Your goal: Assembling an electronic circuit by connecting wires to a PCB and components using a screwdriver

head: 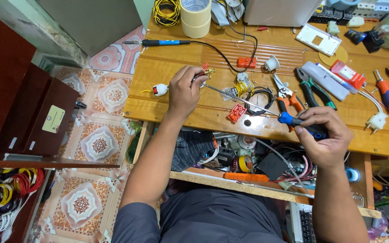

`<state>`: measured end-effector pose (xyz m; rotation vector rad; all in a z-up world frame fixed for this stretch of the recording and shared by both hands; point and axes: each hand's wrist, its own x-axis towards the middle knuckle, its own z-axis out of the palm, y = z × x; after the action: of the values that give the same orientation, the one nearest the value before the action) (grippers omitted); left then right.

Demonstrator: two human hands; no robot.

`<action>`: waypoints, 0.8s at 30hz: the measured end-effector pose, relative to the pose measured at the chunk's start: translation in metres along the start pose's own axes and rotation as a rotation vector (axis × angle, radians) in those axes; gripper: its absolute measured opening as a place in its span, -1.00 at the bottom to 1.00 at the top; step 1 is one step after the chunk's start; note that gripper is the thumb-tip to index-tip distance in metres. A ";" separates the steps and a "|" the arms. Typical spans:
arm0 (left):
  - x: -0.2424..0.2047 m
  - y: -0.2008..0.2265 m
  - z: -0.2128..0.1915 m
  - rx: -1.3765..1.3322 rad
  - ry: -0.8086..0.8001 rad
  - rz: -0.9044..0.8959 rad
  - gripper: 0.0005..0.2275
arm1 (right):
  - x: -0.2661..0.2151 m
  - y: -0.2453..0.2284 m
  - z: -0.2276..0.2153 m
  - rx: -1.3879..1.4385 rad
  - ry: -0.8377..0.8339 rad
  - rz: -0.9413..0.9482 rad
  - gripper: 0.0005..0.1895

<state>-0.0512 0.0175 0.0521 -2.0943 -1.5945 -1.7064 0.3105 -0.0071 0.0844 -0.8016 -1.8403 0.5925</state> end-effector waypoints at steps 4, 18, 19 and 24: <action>0.001 0.002 -0.003 -0.013 -0.006 0.007 -0.96 | -0.002 0.004 0.000 0.005 0.007 0.027 -0.88; 0.001 0.002 -0.006 0.008 -0.053 0.020 -0.85 | -0.004 0.007 0.001 0.000 0.004 0.016 -0.86; 0.001 0.001 -0.005 0.002 -0.053 0.016 -0.85 | -0.004 0.006 0.002 0.002 0.008 0.016 -0.86; -0.001 -0.004 -0.002 0.059 -0.081 0.050 -0.85 | -0.002 0.002 0.005 -0.006 -0.002 -0.004 -0.87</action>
<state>-0.0553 0.0177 0.0499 -2.1817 -1.5781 -1.5596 0.3071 -0.0078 0.0801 -0.8016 -1.8458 0.5860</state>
